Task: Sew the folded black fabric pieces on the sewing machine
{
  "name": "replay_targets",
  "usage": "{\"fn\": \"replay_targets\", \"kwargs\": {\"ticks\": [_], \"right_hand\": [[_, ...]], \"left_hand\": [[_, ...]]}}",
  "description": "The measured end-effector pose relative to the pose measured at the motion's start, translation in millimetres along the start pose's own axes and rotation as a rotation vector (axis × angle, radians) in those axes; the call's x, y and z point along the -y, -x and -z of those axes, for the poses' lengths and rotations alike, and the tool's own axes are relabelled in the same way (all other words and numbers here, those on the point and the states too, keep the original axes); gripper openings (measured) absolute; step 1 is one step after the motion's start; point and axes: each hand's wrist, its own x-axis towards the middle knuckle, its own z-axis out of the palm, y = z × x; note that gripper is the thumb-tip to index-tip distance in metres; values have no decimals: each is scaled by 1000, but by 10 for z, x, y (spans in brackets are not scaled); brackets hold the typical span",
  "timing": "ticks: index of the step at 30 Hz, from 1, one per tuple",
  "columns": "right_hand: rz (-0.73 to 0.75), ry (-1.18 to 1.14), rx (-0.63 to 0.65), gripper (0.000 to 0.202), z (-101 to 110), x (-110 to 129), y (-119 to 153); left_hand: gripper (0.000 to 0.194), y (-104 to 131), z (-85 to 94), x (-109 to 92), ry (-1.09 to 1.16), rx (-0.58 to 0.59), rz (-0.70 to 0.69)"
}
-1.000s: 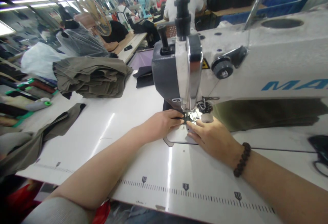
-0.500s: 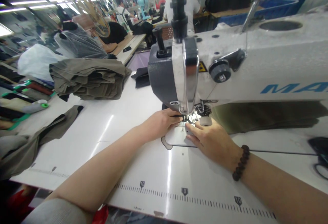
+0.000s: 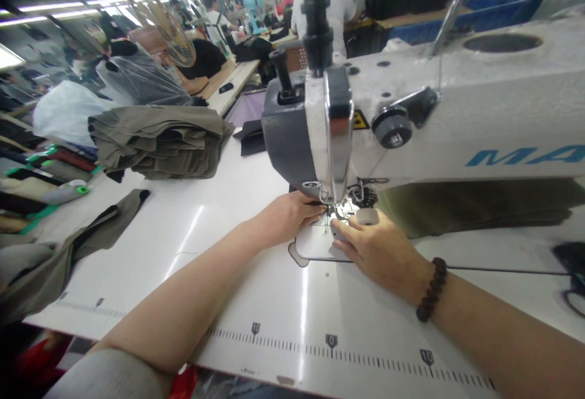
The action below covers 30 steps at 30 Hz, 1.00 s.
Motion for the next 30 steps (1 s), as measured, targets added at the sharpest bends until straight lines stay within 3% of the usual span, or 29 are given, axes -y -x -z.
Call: {"fn": "replay_targets", "kwargs": {"ticks": [3,6,11,21,26,30], "right_hand": [[6,-13,-20,26,32,8,-5],[38,-51,-45,27,89,27,8],[116,-109,-53,33,173,57,39],[253,-171,-11,33,170,57,79],[265,-131,1,35,162,61,75],[245,-112,7,32,147,54,74]], "left_hand": [[19,20,71,-114,-33,34,29],[25,79,151,-359,-57,125,77],[27,178,182,-659,-75,244,-23],[20,186,268,-683,-48,335,-15],[17,192,253,-671,-71,349,-64],[17,171,261,-646,-52,358,-9]]}}
